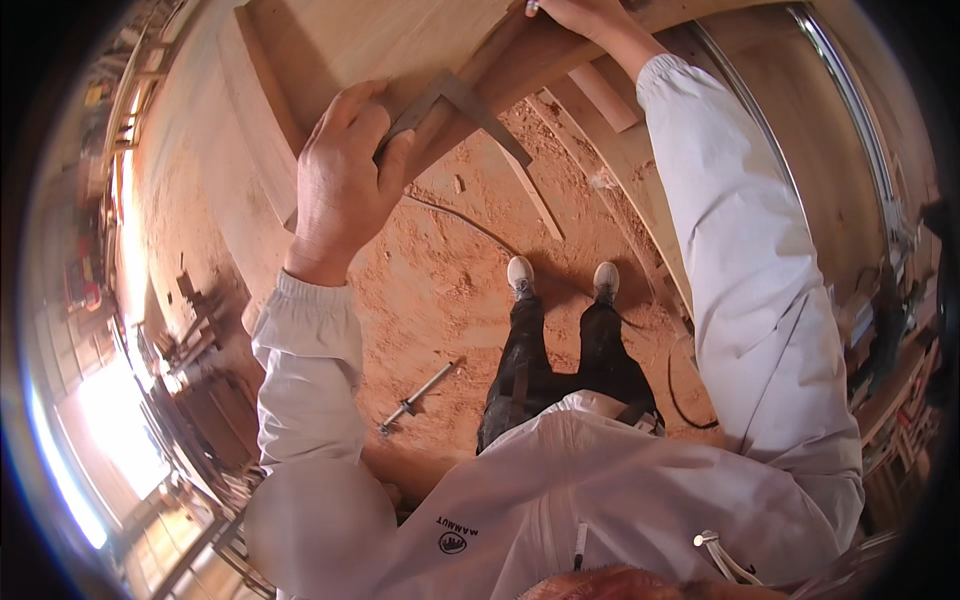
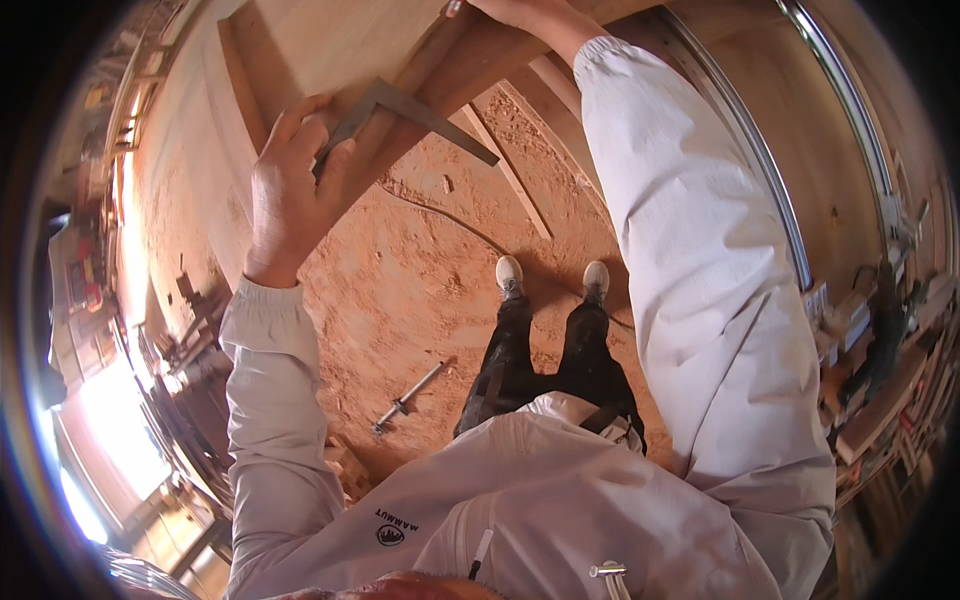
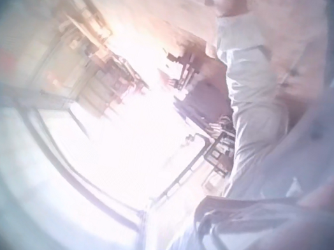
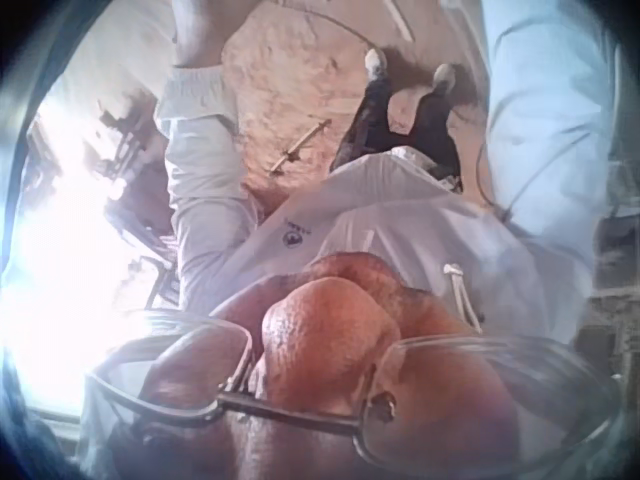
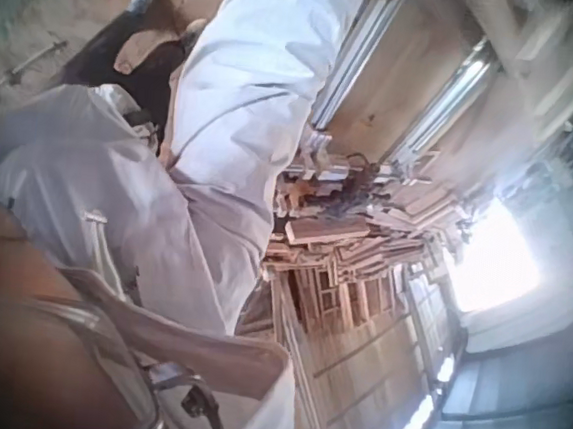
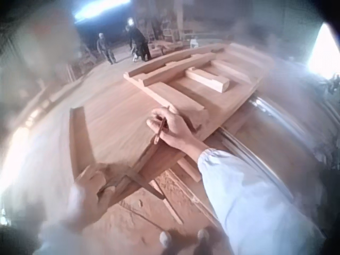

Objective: The person uses a try square and pencil to mark straight lines on a wooden board in a workshop. They repeatedly position the square, draw lines, and reposition the board to mark multiple edges.

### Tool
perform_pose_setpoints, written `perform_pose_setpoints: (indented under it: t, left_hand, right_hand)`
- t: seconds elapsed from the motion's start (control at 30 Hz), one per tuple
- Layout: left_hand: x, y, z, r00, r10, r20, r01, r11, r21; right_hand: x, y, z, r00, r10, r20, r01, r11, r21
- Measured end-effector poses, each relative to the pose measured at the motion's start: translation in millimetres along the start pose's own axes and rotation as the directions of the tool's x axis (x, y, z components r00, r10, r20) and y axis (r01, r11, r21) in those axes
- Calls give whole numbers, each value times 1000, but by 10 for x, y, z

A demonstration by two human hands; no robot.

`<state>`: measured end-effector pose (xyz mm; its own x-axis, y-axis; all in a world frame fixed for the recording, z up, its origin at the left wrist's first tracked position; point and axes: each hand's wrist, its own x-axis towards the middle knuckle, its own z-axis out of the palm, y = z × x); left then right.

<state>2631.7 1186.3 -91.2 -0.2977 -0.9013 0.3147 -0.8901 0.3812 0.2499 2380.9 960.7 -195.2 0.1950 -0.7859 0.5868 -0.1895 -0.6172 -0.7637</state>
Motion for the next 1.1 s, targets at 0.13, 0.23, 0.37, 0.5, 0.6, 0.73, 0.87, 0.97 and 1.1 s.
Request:
perform_pose_setpoints:
  t: [0.13, 0.23, 0.37, 0.5, 0.6, 0.73, 0.87, 0.97, 1.1]
  left_hand:
    - [-18, 78, -49, 996, -85, 17, 84, 996, 28]
    - [-19, 110, -13, 990, -143, -1, 143, 989, 31]
    - [14, 103, 90, 990, -128, -60, 131, 990, 46]
    - [-113, 58, 125, 986, -133, -95, 141, 987, 75]
    - [-64, 89, 139, 988, -88, -126, 92, 995, 30]
    - [-72, 81, 166, 986, -89, -138, 94, 995, 29]
    - [-83, 89, 147, 986, -103, -132, 106, 994, 10]
    - [-78, 68, 130, 988, -62, -140, 67, 997, 31]
    - [-84, 53, 137, 989, -67, -128, 71, 997, 29]
  right_hand:
    - [12, -85, -44, 989, 65, 129, -89, 979, 185]
    - [25, -54, -104, 995, -3, 104, -9, 994, 110]
    - [80, 96, -207, 998, -58, 20, 56, 995, 81]
    - [-110, -214, -362, 989, 109, -95, -59, 905, 422]
    - [-552, -687, -772, 988, -123, 94, 74, 909, 409]
    - [-830, -853, -640, 913, -86, 398, -55, 943, 330]
    - [-644, -710, -426, 858, -91, 505, 0, 984, 177]
    - [-587, -629, -294, 821, -163, 547, 83, 982, 169]
    - [-567, -619, -228, 814, -70, 577, -22, 988, 151]
